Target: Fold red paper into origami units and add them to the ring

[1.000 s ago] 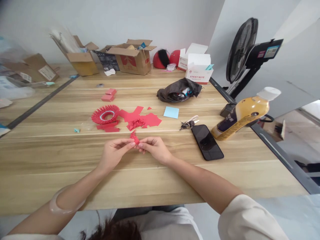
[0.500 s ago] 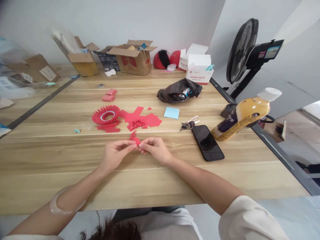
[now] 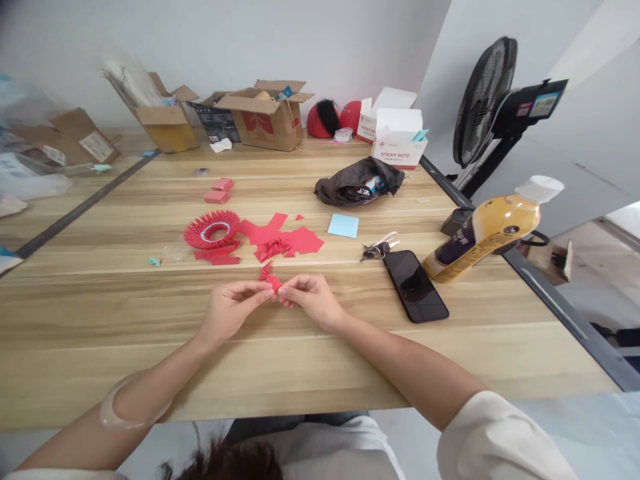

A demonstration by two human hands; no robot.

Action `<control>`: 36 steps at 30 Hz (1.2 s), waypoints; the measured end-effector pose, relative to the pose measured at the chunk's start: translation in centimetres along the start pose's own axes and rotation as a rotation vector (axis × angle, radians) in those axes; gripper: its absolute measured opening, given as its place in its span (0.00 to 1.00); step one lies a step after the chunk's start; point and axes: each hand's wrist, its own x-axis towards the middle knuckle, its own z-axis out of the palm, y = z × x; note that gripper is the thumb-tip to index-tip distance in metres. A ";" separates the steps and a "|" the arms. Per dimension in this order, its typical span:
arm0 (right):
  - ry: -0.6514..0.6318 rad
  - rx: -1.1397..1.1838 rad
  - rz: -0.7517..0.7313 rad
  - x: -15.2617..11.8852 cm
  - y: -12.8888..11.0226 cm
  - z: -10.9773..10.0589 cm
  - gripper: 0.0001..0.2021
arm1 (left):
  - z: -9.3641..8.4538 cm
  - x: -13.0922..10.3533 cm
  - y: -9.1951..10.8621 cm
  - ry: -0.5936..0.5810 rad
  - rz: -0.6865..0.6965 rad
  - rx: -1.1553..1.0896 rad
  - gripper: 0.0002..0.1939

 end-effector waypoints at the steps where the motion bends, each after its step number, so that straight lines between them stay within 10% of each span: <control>1: 0.004 0.006 -0.003 0.0 0.0 0.0 0.07 | 0.0 0.0 0.0 -0.004 0.000 -0.001 0.06; 36: 0.015 0.053 0.002 0.3 0.2 -0.1 0.06 | 0.0 0.3 0.3 -0.024 -0.058 -0.072 0.06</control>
